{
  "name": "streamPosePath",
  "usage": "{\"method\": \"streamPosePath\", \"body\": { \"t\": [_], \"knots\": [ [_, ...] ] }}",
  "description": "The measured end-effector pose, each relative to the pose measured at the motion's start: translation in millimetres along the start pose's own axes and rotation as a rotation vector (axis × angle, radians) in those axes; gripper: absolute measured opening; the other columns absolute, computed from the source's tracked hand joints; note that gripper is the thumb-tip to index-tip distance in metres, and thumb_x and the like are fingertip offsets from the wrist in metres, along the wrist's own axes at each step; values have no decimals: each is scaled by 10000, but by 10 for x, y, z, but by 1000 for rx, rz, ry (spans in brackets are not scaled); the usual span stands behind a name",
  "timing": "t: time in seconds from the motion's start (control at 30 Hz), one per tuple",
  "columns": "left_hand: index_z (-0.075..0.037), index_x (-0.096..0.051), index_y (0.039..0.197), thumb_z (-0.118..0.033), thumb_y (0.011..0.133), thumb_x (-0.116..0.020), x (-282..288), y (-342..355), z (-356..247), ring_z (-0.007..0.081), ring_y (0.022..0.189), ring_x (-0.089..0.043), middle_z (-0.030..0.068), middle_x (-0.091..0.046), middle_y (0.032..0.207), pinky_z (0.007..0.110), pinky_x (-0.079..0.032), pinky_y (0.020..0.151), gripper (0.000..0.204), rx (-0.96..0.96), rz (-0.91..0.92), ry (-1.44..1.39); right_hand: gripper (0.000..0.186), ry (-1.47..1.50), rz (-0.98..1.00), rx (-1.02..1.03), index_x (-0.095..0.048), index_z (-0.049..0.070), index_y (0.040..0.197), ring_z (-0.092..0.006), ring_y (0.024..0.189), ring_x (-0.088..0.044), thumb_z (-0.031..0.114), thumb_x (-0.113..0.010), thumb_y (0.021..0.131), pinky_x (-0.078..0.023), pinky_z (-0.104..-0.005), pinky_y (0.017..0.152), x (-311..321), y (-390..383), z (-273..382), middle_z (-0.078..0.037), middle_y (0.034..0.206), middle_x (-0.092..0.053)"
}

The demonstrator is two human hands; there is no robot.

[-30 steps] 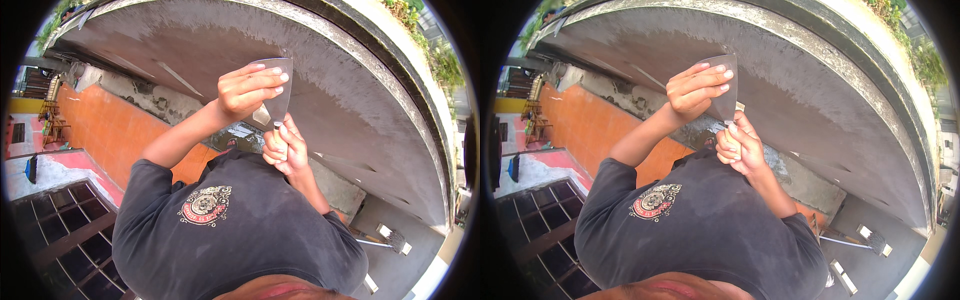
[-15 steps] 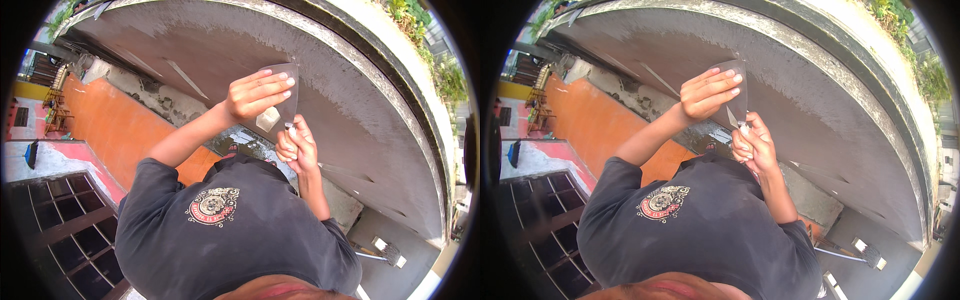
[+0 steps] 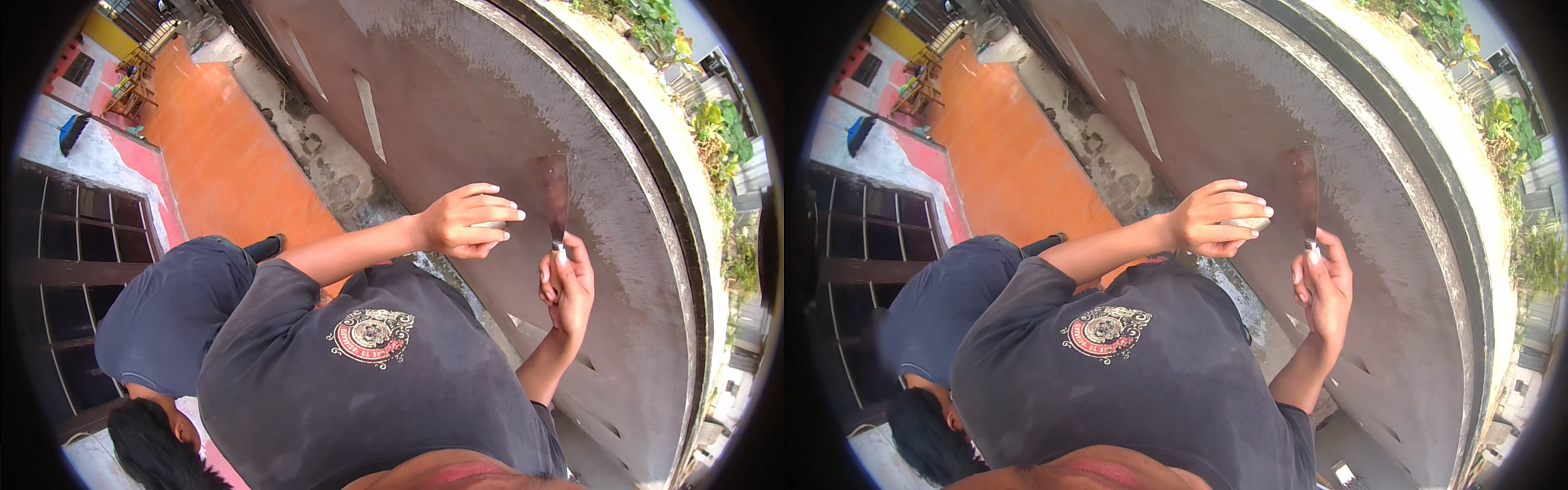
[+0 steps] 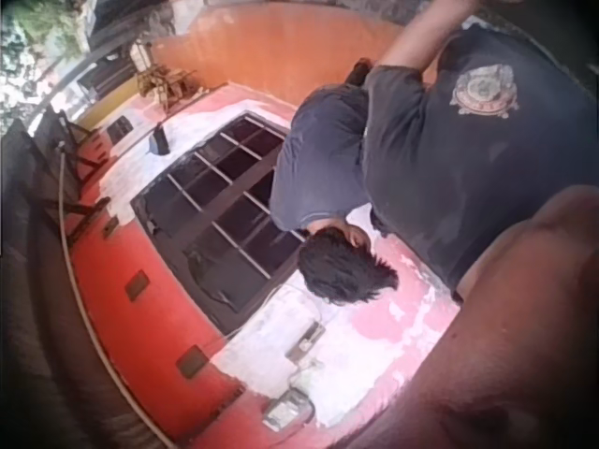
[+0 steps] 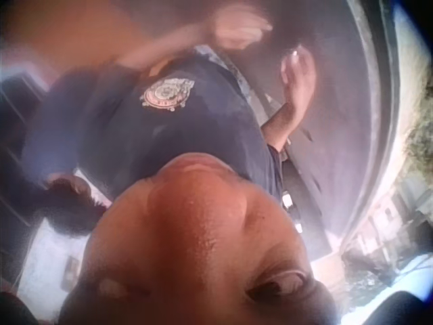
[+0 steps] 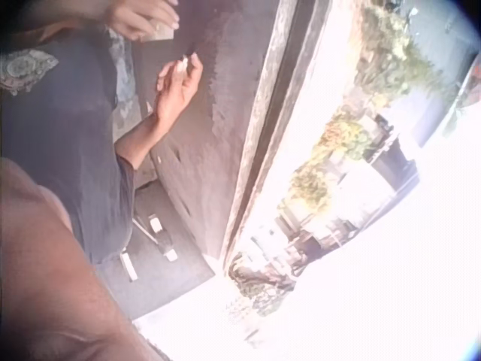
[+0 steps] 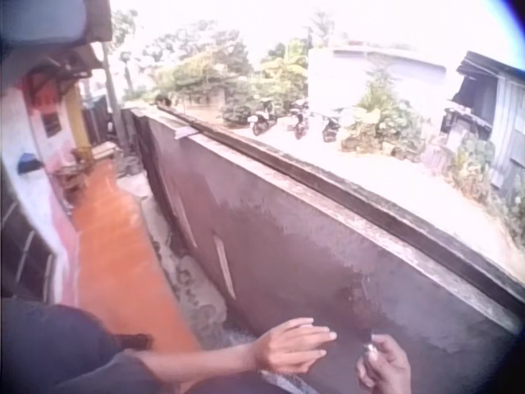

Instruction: The person uses a trowel to apply and smooth plaster on a curved wall surface. They repeatedly scoop material and spread it evenly across the wall, working in sections.

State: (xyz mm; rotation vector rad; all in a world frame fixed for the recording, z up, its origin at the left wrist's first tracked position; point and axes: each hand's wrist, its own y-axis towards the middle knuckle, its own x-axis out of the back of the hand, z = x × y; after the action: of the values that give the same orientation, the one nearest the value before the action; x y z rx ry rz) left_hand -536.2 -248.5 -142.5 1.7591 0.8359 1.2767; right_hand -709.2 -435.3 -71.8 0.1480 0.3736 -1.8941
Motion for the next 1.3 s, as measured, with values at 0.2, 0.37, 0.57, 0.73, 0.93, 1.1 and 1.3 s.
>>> {"method": "streamPosePath", "body": {
  "t": [0.2,0.37,0.57,0.73,0.93,1.1,1.3],
  "knots": [
    [-102,-686,965,-11,732,-724,-32,-5,-54,228,1001,-701,98,-726,1123,423,-544,936,253,2,-85,-70,438,-184,51,88,-484,19,1351,-31,465,-395,61,-595,930,-300,-188,405,204,-278,161,-60,726,-571],
    [-80,-678,884,-7,696,-760,61,-128,39,228,806,-691,58,-725,1011,356,-569,749,218,55,-96,-92,382,-248,-52,207,-542,0,1293,-39,467,-418,27,-583,914,-317,-181,389,492,-674,449,-74,788,-590],
    [-56,-702,928,7,700,-756,4,-121,70,226,721,-678,64,-731,957,335,-563,668,242,23,14,-268,399,-396,-21,41,-519,-14,1364,-63,564,-511,88,-584,984,-384,-206,461,-83,-106,-76,-57,827,-624],
    [-42,-710,936,19,693,-741,117,-265,174,211,716,-690,63,-737,947,317,-543,619,253,68,17,-336,397,-403,-149,230,-596,-27,1309,-73,541,-507,112,-584,937,-363,-200,453,233,-552,133,-124,785,-661],
    [-31,-720,904,41,672,-728,255,-408,403,218,690,-698,75,-748,890,322,-551,626,243,142,23,-398,430,-559,-344,190,-606,-10,1318,-58,580,-506,120,-617,909,-383,-194,498,-3,-437,335,-109,859,-703],
    [-56,-717,904,25,686,-737,228,-383,392,211,696,-695,53,-741,865,327,-549,633,233,85,115,-496,388,-540,-200,263,-639,11,1311,-79,678,-566,57,-625,926,-465,-246,595,-521,202,-105,-113,919,-732],
    [-43,-720,914,40,678,-717,434,-544,609,214,670,-686,78,-732,839,326,-534,611,250,109,163,-586,400,-580,-406,411,-665,14,1287,-69,549,-531,76,-610,896,-365,-196,455,-65,-727,373,-151,849,-721]
  ]
}}
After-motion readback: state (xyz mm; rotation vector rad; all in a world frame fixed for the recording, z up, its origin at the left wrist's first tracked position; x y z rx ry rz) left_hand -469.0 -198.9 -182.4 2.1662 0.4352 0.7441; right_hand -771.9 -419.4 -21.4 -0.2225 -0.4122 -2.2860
